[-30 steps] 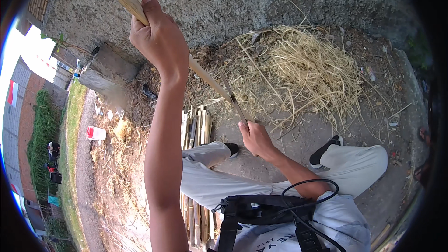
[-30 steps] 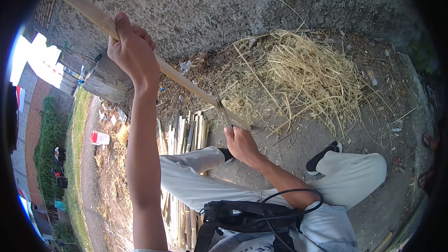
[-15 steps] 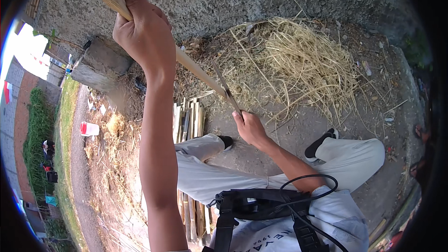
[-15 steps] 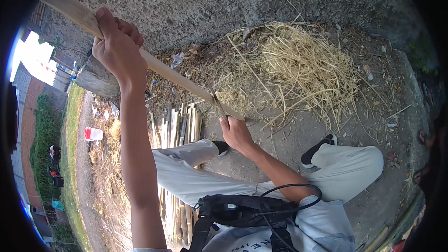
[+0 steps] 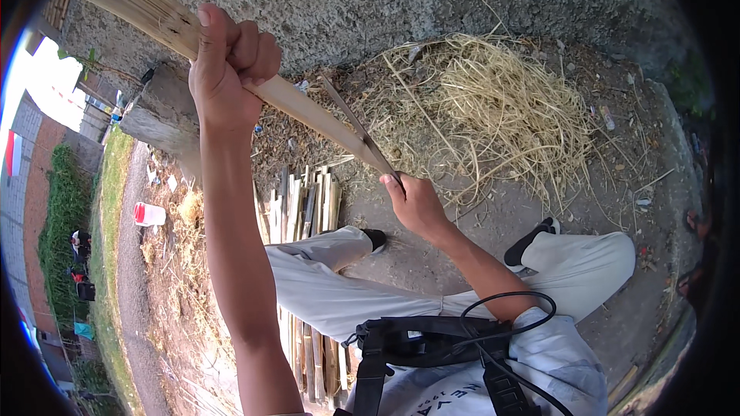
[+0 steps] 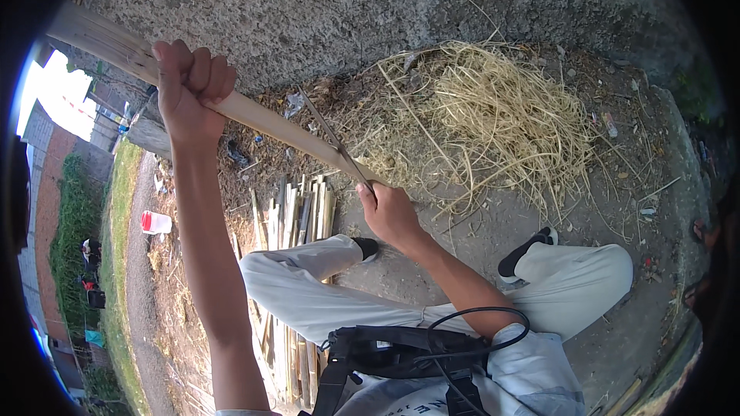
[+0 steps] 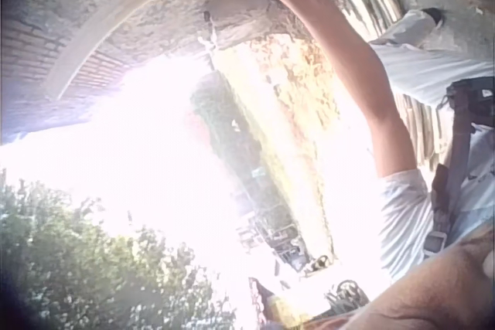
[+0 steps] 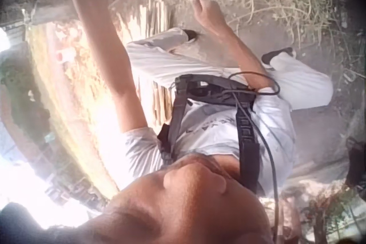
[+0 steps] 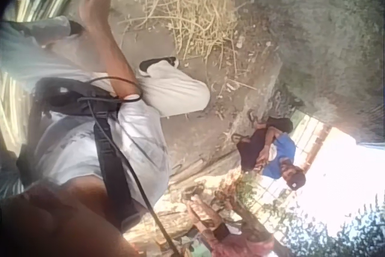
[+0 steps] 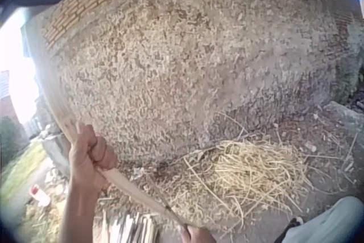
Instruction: The person shaves a piece of bamboo with a knife, turning it to carve along its different sides.
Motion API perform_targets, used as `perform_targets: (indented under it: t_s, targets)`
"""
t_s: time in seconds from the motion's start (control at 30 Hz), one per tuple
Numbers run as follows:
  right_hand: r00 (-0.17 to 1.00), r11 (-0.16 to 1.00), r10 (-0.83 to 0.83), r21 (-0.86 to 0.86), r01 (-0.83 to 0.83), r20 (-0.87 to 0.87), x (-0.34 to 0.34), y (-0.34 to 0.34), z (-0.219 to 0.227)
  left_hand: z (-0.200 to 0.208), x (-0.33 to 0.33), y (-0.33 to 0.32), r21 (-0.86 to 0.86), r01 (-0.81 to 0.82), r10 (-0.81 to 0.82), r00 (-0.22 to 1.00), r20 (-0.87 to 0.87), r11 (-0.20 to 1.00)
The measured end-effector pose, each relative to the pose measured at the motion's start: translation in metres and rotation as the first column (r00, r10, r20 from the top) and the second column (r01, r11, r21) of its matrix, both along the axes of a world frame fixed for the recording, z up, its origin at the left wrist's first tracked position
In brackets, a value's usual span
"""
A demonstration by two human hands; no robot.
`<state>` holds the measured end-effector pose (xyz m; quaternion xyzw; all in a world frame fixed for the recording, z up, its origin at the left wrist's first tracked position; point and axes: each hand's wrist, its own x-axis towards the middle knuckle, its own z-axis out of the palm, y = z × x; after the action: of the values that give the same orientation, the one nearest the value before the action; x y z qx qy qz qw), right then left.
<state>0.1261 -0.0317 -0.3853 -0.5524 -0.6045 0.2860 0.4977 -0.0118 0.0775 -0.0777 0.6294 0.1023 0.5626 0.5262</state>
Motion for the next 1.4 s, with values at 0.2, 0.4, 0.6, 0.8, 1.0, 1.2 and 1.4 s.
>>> perform_targets:
  t_s: [0.2, 0.4, 0.6, 0.8, 1.0, 1.2, 1.4]
  targets:
    - [0.964, 0.919, -0.100, -0.348, 0.184, 0.247, -0.006, -0.029, -0.063, -0.004, 0.005, -0.007, 0.052, 0.051, -0.047, 0.996, -0.072, 0.997]
    - [0.992, 0.756, -0.020, -0.651, -0.065, -0.122, 0.006, -0.021, -0.065, -0.001, -0.003, -0.009, 0.010, 0.089, -0.089, 0.996, 0.010, 0.996]
    - [0.992, 0.989, -0.099, 0.102, 0.106, -0.074, -0.031, -0.021, -0.067, -0.007, -0.010, -0.006, 0.038, 0.219, -0.219, 0.976, -0.007, 0.975]
    - [0.998, 0.661, -0.054, -0.750, 0.025, -0.014, -0.003, -0.029, -0.096, -0.001, 0.007, -0.015, 0.051, 0.107, -0.106, 0.994, -0.007, 0.993]
    - [0.983, 0.985, -0.132, -0.128, 0.115, -0.132, -0.036, -0.010, -0.067, -0.005, 0.010, -0.012, 0.061, 0.033, -0.034, 0.999, 0.011, 0.998]
    - [0.994, 0.874, -0.042, -0.478, 0.086, 0.103, -0.033, -0.039, -0.093, -0.004, -0.003, 0.004, 0.064, -0.352, 0.349, 0.935, 0.057, 0.934]
    - [0.997, 0.961, 0.018, -0.275, 0.004, 0.077, -0.033, -0.020, -0.034, -0.005, -0.039, 0.007, -0.053, -0.468, 0.471, 0.880, 0.068, 0.882]
